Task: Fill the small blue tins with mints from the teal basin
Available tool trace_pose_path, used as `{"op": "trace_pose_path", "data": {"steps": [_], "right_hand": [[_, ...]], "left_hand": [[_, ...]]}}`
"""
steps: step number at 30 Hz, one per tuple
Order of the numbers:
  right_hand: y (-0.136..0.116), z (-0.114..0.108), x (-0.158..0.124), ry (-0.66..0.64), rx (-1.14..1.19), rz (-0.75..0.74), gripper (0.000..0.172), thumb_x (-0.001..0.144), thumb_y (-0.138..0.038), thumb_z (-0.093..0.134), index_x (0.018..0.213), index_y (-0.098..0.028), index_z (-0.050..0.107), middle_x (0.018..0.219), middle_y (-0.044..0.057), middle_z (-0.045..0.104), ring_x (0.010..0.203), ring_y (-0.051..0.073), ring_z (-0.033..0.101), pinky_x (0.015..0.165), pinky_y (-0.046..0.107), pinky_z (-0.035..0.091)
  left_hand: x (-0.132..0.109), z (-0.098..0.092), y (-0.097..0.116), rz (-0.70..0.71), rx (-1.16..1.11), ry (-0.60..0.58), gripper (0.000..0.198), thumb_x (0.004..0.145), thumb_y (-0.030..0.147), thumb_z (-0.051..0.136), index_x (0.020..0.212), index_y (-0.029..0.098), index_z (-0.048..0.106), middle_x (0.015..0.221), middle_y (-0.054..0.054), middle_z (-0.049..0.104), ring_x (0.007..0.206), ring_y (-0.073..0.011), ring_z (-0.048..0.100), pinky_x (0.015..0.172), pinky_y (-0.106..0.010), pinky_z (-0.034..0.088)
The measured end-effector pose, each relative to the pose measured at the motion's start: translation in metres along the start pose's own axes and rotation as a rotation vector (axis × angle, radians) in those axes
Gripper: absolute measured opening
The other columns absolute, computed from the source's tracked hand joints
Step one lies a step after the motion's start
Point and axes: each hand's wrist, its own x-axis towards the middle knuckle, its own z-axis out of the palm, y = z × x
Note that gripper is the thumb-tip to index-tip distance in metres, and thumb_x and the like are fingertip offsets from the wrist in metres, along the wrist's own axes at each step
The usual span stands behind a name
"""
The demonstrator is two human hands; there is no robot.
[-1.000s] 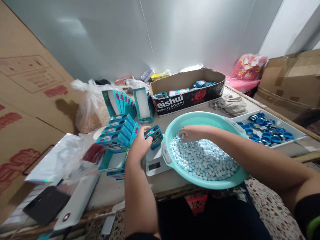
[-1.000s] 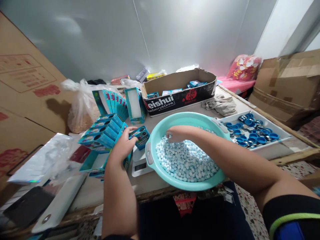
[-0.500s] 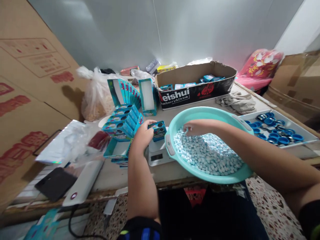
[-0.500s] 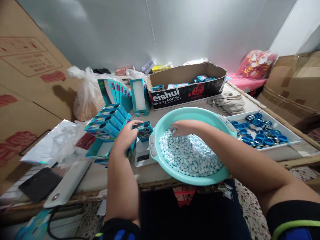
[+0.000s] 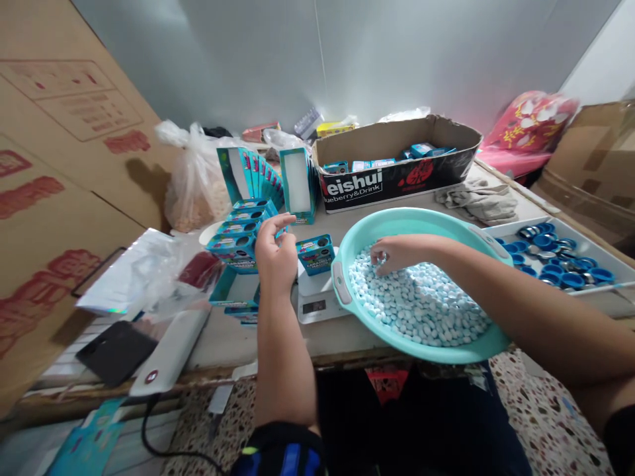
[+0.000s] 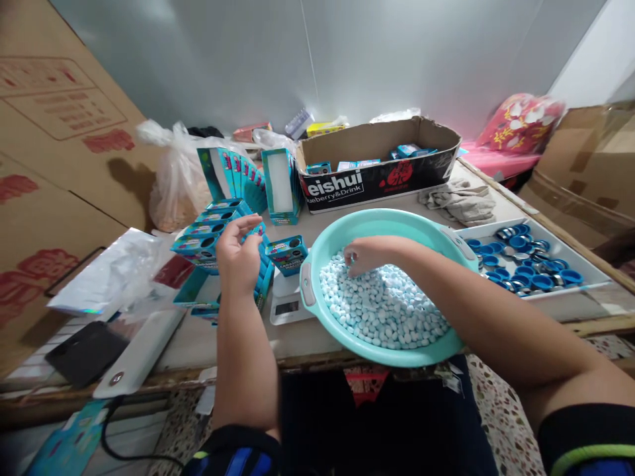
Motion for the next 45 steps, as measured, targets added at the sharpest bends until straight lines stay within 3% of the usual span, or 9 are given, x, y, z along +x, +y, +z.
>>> {"op": "trace_pose_path", "data": {"steps": [6,18,29,45], "right_hand": [[-0.002,0.003,0.002,-0.023,0.015,-0.008,0.040,0.083,-0.040,0.081,0.118,-0.023,0.071,0.116,0.005,0.067,0.097,0.021,0.063,0.074,0.026,0.041],[-0.005,0.001,-0.001,-0.031,0.017,0.013,0.034,0.085,-0.038,0.079,0.114,-0.023,0.072,0.112,0.003,0.070,0.091,0.019,0.063,0.068,0.026,0.038],[-0.011,0.001,-0.001,-0.027,0.004,0.025,0.028,0.086,-0.036,0.077,0.110,-0.023,0.072,0.108,0.002,0.071,0.086,0.018,0.061,0.065,0.025,0.037],[-0.027,-0.006,-0.010,-0.052,-0.022,0.038,0.029,0.087,-0.029,0.076,0.114,-0.021,0.075,0.107,0.003,0.071,0.088,0.018,0.061,0.065,0.025,0.038]], "left_hand": [[0.001,0.001,-0.001,-0.031,-0.038,0.108,0.025,0.075,0.014,0.056,0.092,0.019,0.073,0.101,-0.003,0.072,0.102,-0.0148,0.068,0.085,-0.026,0.053],[0.000,0.002,0.002,-0.024,-0.011,0.093,0.018,0.077,0.017,0.056,0.088,0.018,0.070,0.088,-0.002,0.069,0.086,-0.0111,0.065,0.081,-0.024,0.052],[0.002,0.001,-0.004,-0.004,0.026,0.094,0.020,0.079,0.018,0.055,0.090,0.019,0.072,0.091,-0.002,0.070,0.086,-0.0118,0.065,0.079,-0.025,0.051],[0.000,0.000,-0.004,-0.016,0.064,0.071,0.020,0.080,0.021,0.055,0.092,0.021,0.072,0.093,-0.003,0.071,0.092,-0.0144,0.068,0.092,-0.029,0.056]]}}
